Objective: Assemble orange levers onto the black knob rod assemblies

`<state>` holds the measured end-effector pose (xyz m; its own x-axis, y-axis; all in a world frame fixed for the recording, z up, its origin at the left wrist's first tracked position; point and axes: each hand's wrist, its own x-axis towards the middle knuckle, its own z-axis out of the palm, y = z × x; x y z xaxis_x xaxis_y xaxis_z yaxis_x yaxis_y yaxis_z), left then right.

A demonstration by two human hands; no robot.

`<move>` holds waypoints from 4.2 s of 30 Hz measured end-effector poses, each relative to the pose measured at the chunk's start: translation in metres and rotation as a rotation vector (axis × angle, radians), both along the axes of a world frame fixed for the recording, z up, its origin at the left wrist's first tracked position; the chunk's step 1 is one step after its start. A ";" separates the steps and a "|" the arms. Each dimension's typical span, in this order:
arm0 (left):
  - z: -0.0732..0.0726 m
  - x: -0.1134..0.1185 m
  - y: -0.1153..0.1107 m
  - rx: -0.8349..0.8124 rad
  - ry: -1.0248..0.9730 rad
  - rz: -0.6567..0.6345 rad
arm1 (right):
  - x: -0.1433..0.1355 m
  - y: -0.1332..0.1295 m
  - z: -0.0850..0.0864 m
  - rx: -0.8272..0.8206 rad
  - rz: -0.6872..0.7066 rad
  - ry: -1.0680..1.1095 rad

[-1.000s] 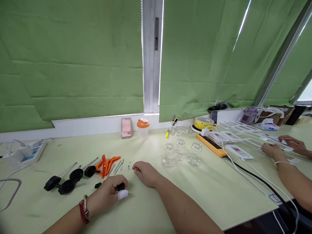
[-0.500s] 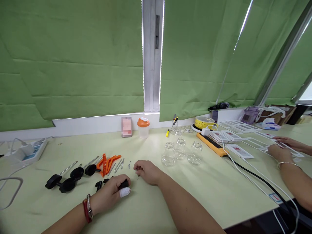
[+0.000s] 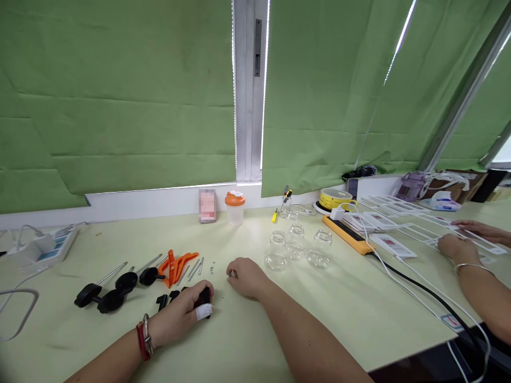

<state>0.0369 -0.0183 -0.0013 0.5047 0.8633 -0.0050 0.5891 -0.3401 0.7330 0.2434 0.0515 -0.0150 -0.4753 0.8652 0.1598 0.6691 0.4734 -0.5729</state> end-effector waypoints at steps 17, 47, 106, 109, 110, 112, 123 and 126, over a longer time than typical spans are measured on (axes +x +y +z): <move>0.000 -0.002 -0.001 0.032 0.040 -0.036 | -0.014 -0.012 -0.004 0.054 0.413 0.001; -0.004 0.003 -0.001 -0.108 -0.186 -0.066 | -0.020 -0.007 -0.006 0.218 0.407 -0.134; -0.011 0.004 0.002 -0.133 -0.262 -0.138 | -0.025 -0.019 0.002 -0.377 0.302 0.755; -0.011 0.004 0.001 -0.135 -0.254 -0.126 | -0.025 -0.020 0.001 -0.389 0.297 0.772; -0.010 0.004 0.001 -0.135 -0.252 -0.123 | -0.025 -0.020 0.001 -0.394 0.298 0.777; -0.010 0.004 0.001 -0.134 -0.254 -0.119 | -0.025 -0.020 0.001 -0.413 0.304 0.788; -0.002 0.005 -0.002 -0.167 -0.228 -0.121 | -0.007 0.011 -0.013 -0.266 -0.153 0.647; -0.001 0.005 -0.002 -0.163 -0.221 -0.120 | -0.005 0.014 -0.020 -0.204 -0.176 0.491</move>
<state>0.0422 -0.0208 -0.0026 0.6072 0.7944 -0.0169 0.3717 -0.2652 0.8897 0.2386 0.0650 -0.0353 -0.2326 0.9614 0.1468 0.3600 0.2253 -0.9053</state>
